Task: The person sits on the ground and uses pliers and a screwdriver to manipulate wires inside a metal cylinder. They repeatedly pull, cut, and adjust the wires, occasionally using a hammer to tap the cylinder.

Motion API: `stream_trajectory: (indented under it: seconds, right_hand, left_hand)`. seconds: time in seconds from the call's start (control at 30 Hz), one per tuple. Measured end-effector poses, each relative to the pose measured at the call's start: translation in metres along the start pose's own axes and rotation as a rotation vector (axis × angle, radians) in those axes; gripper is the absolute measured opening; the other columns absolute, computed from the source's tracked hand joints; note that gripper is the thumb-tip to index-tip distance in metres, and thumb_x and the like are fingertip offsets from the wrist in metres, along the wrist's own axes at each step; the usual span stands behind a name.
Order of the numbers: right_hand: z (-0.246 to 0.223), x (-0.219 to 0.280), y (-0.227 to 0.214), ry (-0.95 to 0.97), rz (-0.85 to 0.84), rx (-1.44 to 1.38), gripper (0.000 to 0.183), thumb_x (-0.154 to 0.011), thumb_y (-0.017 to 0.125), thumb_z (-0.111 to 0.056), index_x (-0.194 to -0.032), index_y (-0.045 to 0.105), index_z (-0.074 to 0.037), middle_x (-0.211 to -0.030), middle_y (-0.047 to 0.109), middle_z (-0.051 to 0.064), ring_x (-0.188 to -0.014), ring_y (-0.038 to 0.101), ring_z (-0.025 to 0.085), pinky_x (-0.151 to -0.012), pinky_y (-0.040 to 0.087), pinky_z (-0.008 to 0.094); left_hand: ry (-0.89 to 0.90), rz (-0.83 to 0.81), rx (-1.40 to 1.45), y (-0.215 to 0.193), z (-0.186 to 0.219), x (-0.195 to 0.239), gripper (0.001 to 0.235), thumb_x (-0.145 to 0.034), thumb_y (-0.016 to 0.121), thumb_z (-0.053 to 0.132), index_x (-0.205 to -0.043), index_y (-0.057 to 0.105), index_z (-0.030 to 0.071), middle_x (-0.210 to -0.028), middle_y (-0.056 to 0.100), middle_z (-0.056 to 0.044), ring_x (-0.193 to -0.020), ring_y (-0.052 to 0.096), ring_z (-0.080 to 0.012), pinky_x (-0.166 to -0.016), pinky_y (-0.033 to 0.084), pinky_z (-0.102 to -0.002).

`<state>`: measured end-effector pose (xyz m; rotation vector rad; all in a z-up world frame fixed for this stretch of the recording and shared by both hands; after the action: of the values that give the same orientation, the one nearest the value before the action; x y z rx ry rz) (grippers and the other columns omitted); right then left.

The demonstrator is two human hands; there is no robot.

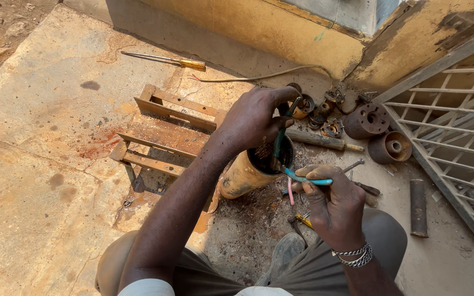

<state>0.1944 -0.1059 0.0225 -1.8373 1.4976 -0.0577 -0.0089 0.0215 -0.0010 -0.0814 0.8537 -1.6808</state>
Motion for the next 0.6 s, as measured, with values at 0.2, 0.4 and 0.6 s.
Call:
stream_trajectory:
  seconds: [0.2, 0.4, 0.6]
  right_hand:
    - [-0.014, -0.02, -0.006, 0.121, -0.065, 0.128, 0.01, -0.098, 0.063, -0.004, -0.105, 0.061, 0.002, -0.099, 0.078, 0.013, -0.084, 0.081, 0.018, -0.071, 0.067, 0.03]
    - [-0.014, -0.015, 0.0, 0.022, -0.088, 0.141, 0.012, -0.097, 0.064, -0.002, -0.109, 0.061, 0.001, -0.096, 0.077, 0.015, -0.085, 0.081, 0.023, -0.068, 0.064, 0.031]
    - [0.017, -0.022, 0.005, 0.17, -0.141, -0.073, 0.015, -0.097, 0.068, -0.012, -0.108, 0.066, -0.003, -0.11, 0.075, 0.016, -0.096, 0.073, 0.023, -0.078, 0.061, 0.037]
  left_hand:
    - [0.007, -0.002, 0.037, 0.004, -0.009, -0.004, 0.049, -0.082, 0.083, 0.018, -0.127, 0.066, 0.009, -0.103, 0.077, -0.012, -0.099, 0.073, -0.0299, -0.086, 0.056, -0.047]
    - [0.045, -0.001, 0.007, 0.008, 0.003, 0.001, 0.045, -0.082, 0.078, 0.013, -0.126, 0.068, 0.009, -0.101, 0.077, -0.012, -0.099, 0.074, -0.0296, -0.089, 0.057, -0.046]
    - [0.012, -0.045, -0.024, 0.003, 0.024, 0.018, 0.064, -0.095, 0.075, 0.049, -0.136, 0.057, 0.004, -0.122, 0.067, -0.021, -0.123, 0.062, -0.0382, -0.105, 0.049, -0.054]
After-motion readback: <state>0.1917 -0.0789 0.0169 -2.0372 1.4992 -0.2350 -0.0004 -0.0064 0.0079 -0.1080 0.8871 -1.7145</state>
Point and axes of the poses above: each hand's wrist, its own x-axis away from the middle knuckle, its own y-axis out of the palm, z = x × y, the point moved 1 cm from there along -x, towards the middle knuckle
